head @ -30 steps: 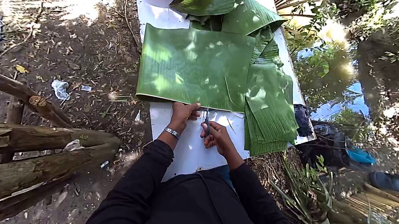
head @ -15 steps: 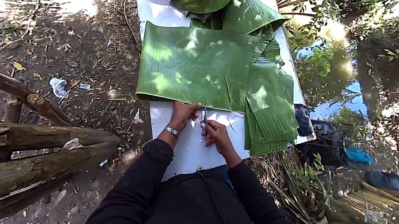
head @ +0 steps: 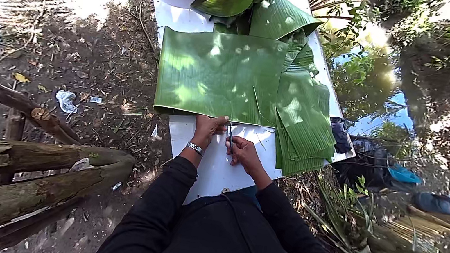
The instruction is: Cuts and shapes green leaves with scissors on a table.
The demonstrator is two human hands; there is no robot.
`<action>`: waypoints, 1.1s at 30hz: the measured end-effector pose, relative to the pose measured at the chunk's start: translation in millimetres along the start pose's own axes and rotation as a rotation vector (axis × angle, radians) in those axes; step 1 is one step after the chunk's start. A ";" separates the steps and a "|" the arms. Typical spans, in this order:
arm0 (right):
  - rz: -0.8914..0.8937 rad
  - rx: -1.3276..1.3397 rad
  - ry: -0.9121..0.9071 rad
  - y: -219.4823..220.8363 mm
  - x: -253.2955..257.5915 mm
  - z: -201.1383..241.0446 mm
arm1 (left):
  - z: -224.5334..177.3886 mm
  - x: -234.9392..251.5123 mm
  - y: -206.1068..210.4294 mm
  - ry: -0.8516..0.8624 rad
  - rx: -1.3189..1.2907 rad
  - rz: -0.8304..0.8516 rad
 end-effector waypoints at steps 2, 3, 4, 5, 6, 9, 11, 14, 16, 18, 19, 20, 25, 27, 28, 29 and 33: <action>0.066 -0.014 0.051 -0.5 -6.1 0.5 | 1.2 0.8 -0.5 -0.001 -0.005 0.003; 0.113 -0.026 0.080 -0.9 -11.4 0.9 | 0.9 0.7 -0.9 -0.004 -0.006 0.005; 0.149 -0.036 0.102 -1.9 -18.1 1.8 | 0.1 0.2 -1.5 -0.010 -0.005 0.003; 0.159 -0.025 0.104 -3.7 -24.9 3.1 | -0.7 -0.2 -2.0 -0.015 -0.005 0.004; 0.150 0.028 0.088 -5.8 -30.8 4.6 | -1.3 -0.7 -2.3 -0.018 -0.005 0.009; 0.073 0.289 -0.007 -13.0 -35.9 12.8 | -1.5 -0.3 -1.6 -0.014 -0.009 0.024; 0.027 0.418 -0.066 -15.1 -27.5 18.3 | -2.6 -1.8 -0.9 -0.012 -0.010 0.030; -0.021 0.612 -0.135 -13.4 -5.1 20.6 | 0.0 -2.7 -3.6 0.000 0.009 0.065; -0.124 0.667 -0.171 -13.4 8.2 22.3 | 4.7 -1.6 -6.2 0.010 0.026 0.096; -0.194 0.652 -0.169 -14.0 16.2 24.5 | 5.1 0.9 -7.3 -0.006 0.025 0.093; -0.225 0.619 -0.153 -14.8 18.1 25.9 | 4.2 0.9 -7.1 -0.026 0.029 0.091; -0.255 0.585 -0.139 -16.2 18.8 28.0 | 3.1 0.1 -6.7 -0.044 0.032 0.094; -0.274 0.395 -0.195 -22.9 14.3 43.8 | 3.2 2.9 -6.2 -0.061 0.028 0.104; -0.336 0.420 -0.253 -23.1 12.0 44.8 | 4.9 3.6 -6.2 -0.046 0.045 0.102; -0.382 0.451 -0.268 -23.9 11.7 43.7 | 6.2 3.2 -5.7 -0.040 0.063 0.098; -0.428 0.477 -0.272 -25.4 12.2 42.5 | 6.7 2.6 -4.9 -0.036 0.086 0.101; -0.524 0.484 -0.240 -29.7 15.7 44.3 | 5.2 -1.7 -3.1 -0.001 0.140 0.149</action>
Point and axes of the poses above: each hand's wrist, its own x-axis towards the middle knuckle, its own y-axis out of the palm, z = x × y, the point moved 6 cm from there along x, towards the middle knuckle, and after that the axes turned 10 degrees about z, right-handed, at the moved point
